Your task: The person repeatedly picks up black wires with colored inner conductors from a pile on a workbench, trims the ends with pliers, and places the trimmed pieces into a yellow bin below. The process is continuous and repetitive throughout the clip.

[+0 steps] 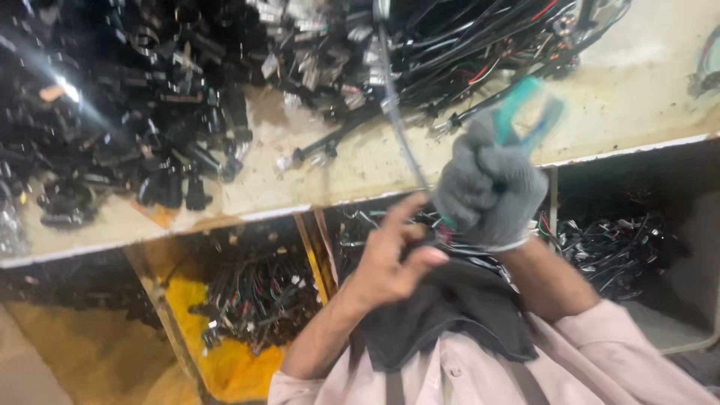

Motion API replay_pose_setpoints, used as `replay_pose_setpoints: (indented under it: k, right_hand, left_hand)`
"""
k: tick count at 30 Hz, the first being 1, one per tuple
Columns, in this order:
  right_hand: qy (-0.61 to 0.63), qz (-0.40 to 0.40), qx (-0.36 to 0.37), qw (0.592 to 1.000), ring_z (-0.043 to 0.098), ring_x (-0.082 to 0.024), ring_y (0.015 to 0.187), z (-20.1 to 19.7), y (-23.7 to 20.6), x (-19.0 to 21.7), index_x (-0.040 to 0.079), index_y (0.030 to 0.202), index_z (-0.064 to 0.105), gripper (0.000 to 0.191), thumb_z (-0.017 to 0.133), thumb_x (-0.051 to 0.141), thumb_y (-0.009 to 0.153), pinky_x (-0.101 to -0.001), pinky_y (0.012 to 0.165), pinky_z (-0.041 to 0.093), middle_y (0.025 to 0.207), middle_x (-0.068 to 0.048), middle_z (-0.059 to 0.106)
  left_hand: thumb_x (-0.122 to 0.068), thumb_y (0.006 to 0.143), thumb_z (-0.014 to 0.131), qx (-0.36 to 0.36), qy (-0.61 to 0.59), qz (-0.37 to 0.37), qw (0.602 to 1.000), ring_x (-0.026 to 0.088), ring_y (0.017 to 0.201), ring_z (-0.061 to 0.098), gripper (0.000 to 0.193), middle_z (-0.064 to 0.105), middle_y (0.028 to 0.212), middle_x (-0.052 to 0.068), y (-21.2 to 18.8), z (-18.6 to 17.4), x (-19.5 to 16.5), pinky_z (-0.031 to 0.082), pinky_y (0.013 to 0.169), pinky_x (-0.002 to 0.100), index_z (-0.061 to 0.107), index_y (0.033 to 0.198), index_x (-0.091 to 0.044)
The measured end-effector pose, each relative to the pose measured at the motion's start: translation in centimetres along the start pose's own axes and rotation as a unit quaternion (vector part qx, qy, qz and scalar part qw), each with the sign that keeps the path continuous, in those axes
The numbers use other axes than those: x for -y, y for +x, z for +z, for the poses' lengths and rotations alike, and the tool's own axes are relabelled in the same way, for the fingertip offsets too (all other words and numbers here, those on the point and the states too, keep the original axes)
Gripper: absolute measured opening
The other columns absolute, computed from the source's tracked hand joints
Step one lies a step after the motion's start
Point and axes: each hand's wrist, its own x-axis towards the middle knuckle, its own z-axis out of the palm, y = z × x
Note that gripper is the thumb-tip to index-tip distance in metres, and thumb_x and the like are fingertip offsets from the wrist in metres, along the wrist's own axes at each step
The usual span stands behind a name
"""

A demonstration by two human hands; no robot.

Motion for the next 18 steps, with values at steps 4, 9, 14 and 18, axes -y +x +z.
replay_pose_setpoints:
  k: [4, 9, 14, 18]
  right_hand:
    - [-0.467, -0.23, 0.057, 0.852, 0.062, -0.019, 0.092, -3.5, 6.3, 1.8, 0.007, 0.123, 0.061, 0.029, 0.063, -0.004, 0.097, -0.0311, 0.071, 0.052, 0.109, -0.009, 0.063]
    - [-0.759, -0.255, 0.165, 0.576, 0.068, -0.027, 0.083, -6.2, 12.8, 4.3, 0.003, 0.126, 0.067, 0.027, 0.078, -0.001, 0.103, -0.0384, 0.062, 0.053, 0.105, -0.014, 0.069]
    - [-0.694, -0.221, 0.141, 0.671, 0.066, -0.031, 0.09, -6.6, 6.3, 1.7, 0.001, 0.116, 0.062, 0.027, 0.082, 0.008, 0.099, -0.0403, 0.075, 0.054, 0.103, -0.016, 0.065]
    - [-0.638, -0.19, 0.105, 0.738, 0.067, -0.032, 0.091, -6.2, 1.8, -1.9, 0.003, 0.115, 0.064, 0.029, 0.083, 0.012, 0.096, -0.0422, 0.077, 0.054, 0.103, -0.017, 0.065]
  left_hand:
    - [-0.022, 0.089, 0.07, 0.186, 0.456, 0.086, 0.866, 0.027, 0.077, 0.069, 0.052, 0.067, 0.088, 0.011, -1.0, -0.1, 0.0, 0.055, 0.064, 0.039, 0.062, 0.138, -0.005]
    - [-0.024, 0.077, 0.07, 0.157, 0.554, 0.05, 0.816, 0.03, 0.089, 0.07, 0.045, 0.068, 0.098, 0.014, -2.4, -2.9, -0.5, 0.055, 0.07, 0.044, 0.069, 0.12, -0.011]
    - [-0.027, 0.092, 0.07, 0.035, 0.549, -0.099, 0.829, 0.031, 0.084, 0.065, 0.039, 0.069, 0.094, 0.013, -1.9, -8.5, -0.8, 0.05, 0.069, 0.048, 0.069, 0.126, -0.007]
    - [-0.029, 0.095, 0.073, -0.319, 0.667, -0.051, 0.671, 0.033, 0.103, 0.063, 0.053, 0.063, 0.12, 0.018, 3.6, -16.0, 2.4, 0.052, 0.079, 0.042, 0.058, 0.136, 0.001]
